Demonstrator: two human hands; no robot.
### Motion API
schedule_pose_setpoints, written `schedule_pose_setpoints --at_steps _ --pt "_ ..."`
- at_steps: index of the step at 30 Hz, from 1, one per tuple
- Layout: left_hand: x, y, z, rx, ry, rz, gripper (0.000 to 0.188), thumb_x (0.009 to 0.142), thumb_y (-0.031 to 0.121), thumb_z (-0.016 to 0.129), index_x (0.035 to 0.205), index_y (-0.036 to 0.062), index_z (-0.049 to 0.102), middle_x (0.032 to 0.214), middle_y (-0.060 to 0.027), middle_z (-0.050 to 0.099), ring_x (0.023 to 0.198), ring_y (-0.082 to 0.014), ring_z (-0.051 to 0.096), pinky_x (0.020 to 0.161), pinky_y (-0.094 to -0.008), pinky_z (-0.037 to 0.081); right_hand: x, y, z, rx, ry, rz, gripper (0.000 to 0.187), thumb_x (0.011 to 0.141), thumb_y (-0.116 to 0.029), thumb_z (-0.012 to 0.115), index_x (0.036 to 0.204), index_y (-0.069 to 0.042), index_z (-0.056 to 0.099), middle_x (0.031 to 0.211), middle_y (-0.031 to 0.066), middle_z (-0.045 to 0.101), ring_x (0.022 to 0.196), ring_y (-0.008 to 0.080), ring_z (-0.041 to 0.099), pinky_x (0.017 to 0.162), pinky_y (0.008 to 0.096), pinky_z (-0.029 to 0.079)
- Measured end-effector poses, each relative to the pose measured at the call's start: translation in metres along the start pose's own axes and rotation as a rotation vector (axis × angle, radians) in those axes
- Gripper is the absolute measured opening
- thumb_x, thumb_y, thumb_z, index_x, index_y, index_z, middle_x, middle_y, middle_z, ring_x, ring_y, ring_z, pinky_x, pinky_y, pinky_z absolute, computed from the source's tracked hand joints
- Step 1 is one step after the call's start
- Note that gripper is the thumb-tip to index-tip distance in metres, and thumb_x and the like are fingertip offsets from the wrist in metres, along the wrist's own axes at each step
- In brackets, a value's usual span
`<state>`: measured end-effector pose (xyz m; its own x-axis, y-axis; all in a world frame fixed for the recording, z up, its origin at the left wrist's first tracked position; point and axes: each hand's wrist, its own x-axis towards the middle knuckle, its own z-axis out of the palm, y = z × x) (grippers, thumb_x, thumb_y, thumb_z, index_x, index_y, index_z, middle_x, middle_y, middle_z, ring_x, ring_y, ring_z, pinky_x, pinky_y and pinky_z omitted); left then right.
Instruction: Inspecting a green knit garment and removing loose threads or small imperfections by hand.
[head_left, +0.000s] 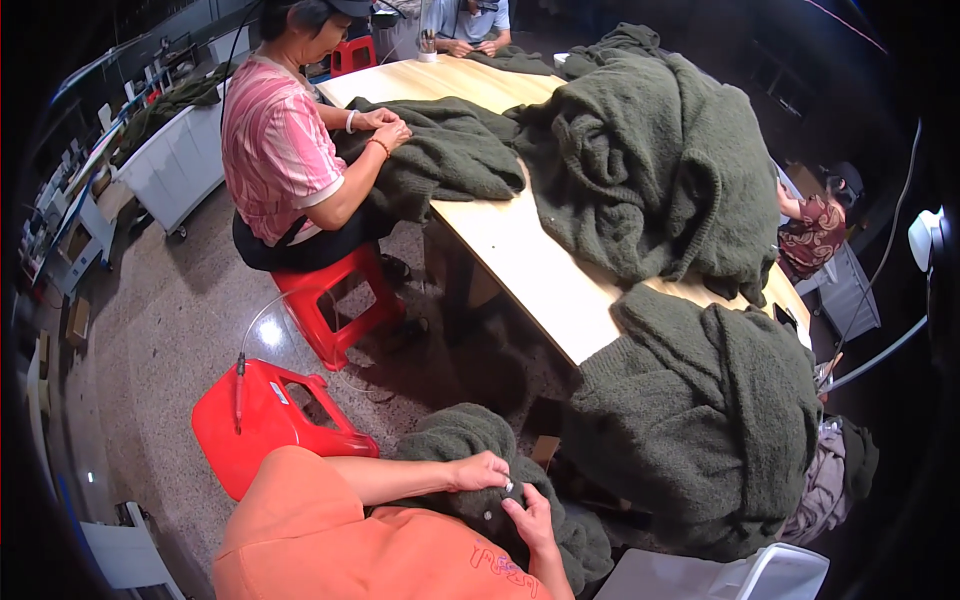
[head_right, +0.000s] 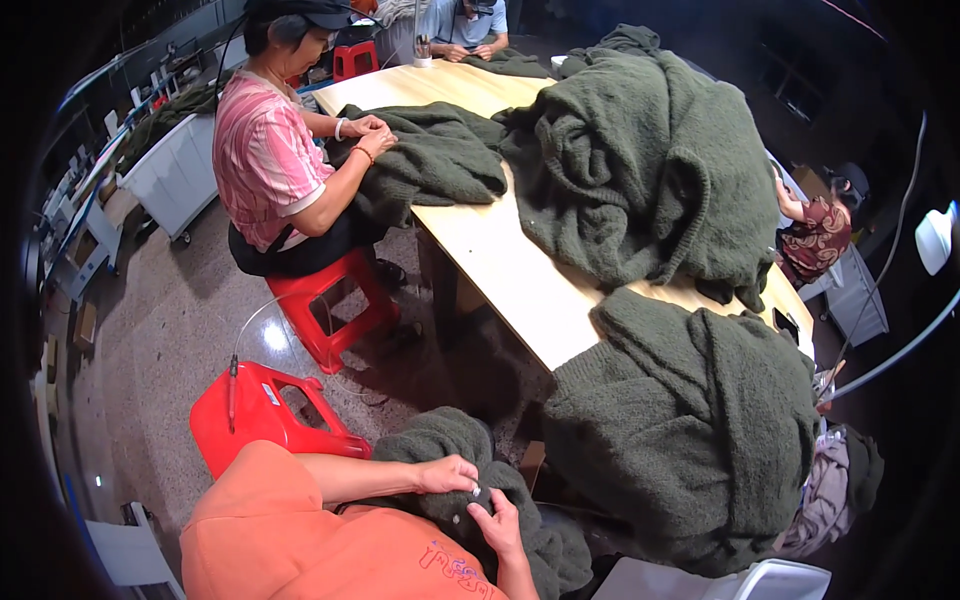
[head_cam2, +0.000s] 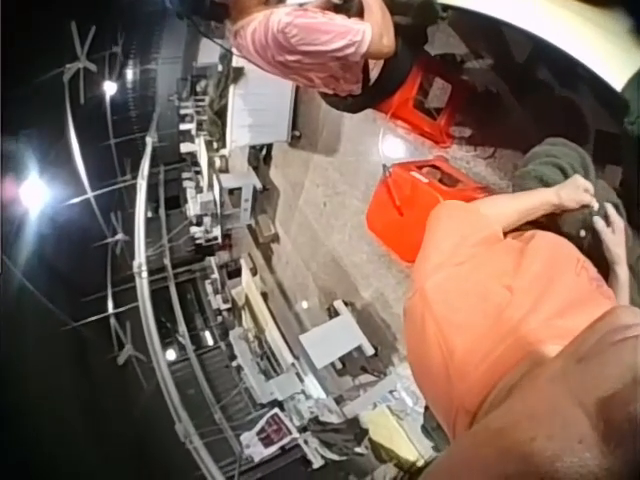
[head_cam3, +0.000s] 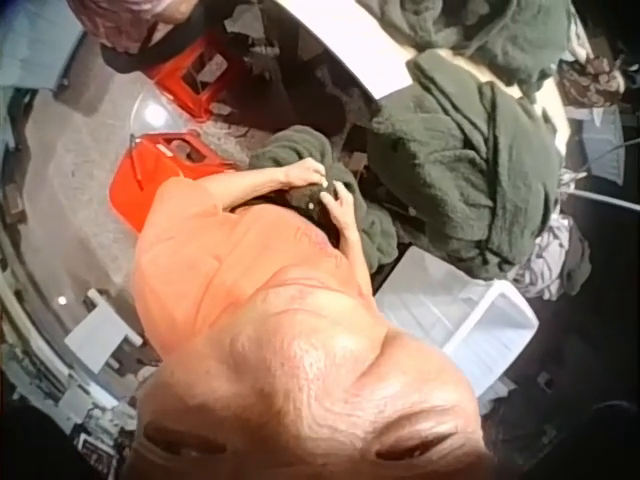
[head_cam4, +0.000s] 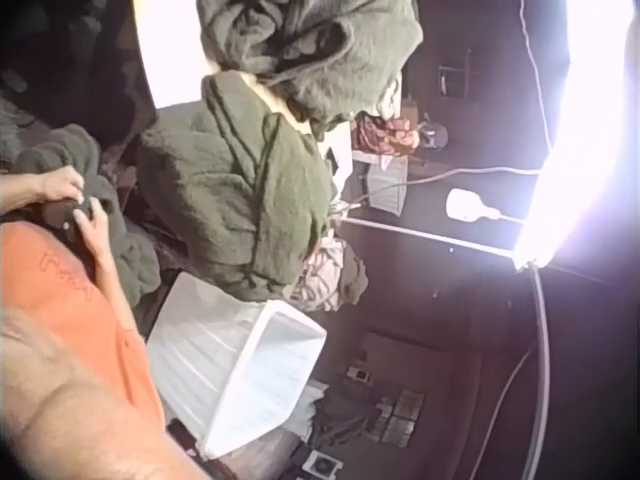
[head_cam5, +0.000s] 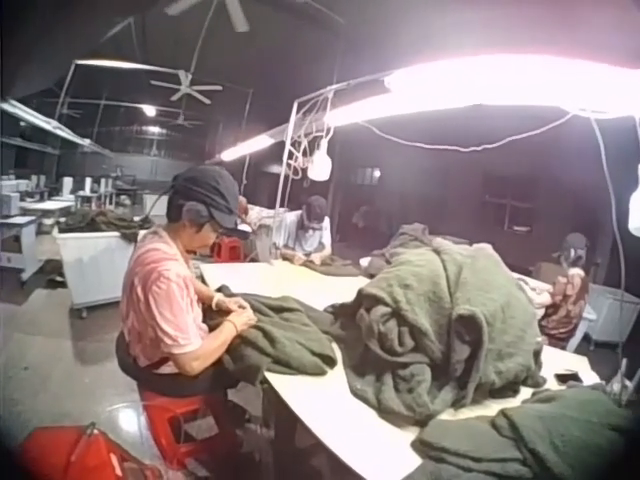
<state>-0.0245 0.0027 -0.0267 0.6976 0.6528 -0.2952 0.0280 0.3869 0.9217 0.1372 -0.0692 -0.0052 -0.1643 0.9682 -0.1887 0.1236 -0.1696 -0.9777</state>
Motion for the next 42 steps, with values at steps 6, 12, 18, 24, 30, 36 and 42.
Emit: schedule_pose_setpoints --at_steps 6,12,18,24,30,36,42 --pt "-0.007 -0.011 0.014 -0.043 -0.017 -0.079 0.013 0.073 0.013 0.054 0.068 0.0015 0.058 0.061 0.0012 0.052 0.059 -0.005 0.044 0.053 -0.0212 0.034 -0.005 -0.009 0.004 -0.057 0.036 0.086 0.015 0.074 -0.007 0.062 0.086 0.0 0.057 0.068 -0.0033 0.053 0.06 0.0038 0.044 0.053 0.019 0.038" --pt "-0.005 -0.023 0.017 0.088 0.024 0.009 0.012 0.072 0.013 0.053 0.069 0.0014 0.057 0.057 -0.0008 0.05 0.057 -0.0072 0.044 0.052 -0.0237 0.035 -0.008 0.016 0.006 0.195 0.13 0.14 0.01 0.074 0.003 0.058 0.084 0.003 0.057 0.074 -0.0005 0.056 0.065 0.0046 0.049 0.06 0.0172 0.04" --pt "-0.011 -0.017 0.023 0.581 0.166 0.221 0.013 0.071 0.015 0.05 0.073 0.0023 0.055 0.065 -0.0149 0.055 0.063 -0.0273 0.056 0.056 -0.0373 0.043 -0.007 0.004 0.02 -0.586 0.398 0.025 0.008 0.068 -0.01 0.062 0.069 -0.004 0.056 0.059 0.0088 0.056 0.049 0.0184 0.054 0.047 0.029 0.042" --pt "-0.005 -0.01 0.034 0.735 0.182 0.333 0.005 0.069 0.006 0.052 0.07 0.0007 0.054 0.068 -0.0173 0.055 0.063 -0.0339 0.055 0.057 -0.0397 0.044 -0.014 0.012 0.006 -0.646 0.215 -0.003 0.015 0.069 -0.019 0.055 0.073 -0.005 0.05 0.066 0.0167 0.055 0.063 0.0348 0.055 0.053 0.0448 0.042" --pt "-0.004 -0.022 0.033 0.693 0.189 0.311 0.006 0.067 0.002 0.05 0.068 -0.0023 0.055 0.062 -0.0177 0.055 0.057 -0.0284 0.056 0.055 -0.0346 0.044 -0.021 0.02 -0.003 -0.275 0.194 -0.108 0.015 0.068 -0.014 0.055 0.075 -0.001 0.053 0.06 0.0167 0.052 0.057 0.0308 0.053 0.051 0.0387 0.038" --pt "-0.006 -0.018 0.042 0.655 0.166 0.305 0.006 0.068 0.002 0.051 0.066 -0.0025 0.054 0.059 -0.015 0.055 0.054 -0.0187 0.055 0.054 -0.0311 0.043 -0.026 0.031 -0.003 -0.162 0.235 -0.14 0.015 0.066 -0.012 0.059 0.07 0.0 0.051 0.055 0.0136 0.047 0.05 0.0215 0.047 0.048 0.0343 0.035" --pt "-0.009 -0.013 0.042 0.578 0.141 0.275 0.006 0.069 0.003 0.053 0.067 -0.0024 0.052 0.057 -0.0093 0.054 0.054 -0.0121 0.05 0.053 -0.0277 0.042 -0.028 0.028 -0.006 -0.002 0.178 -0.201 0.016 0.069 -0.013 0.059 0.073 0.0 0.05 0.059 0.0056 0.046 0.057 0.0097 0.043 0.051 0.0274 0.035"
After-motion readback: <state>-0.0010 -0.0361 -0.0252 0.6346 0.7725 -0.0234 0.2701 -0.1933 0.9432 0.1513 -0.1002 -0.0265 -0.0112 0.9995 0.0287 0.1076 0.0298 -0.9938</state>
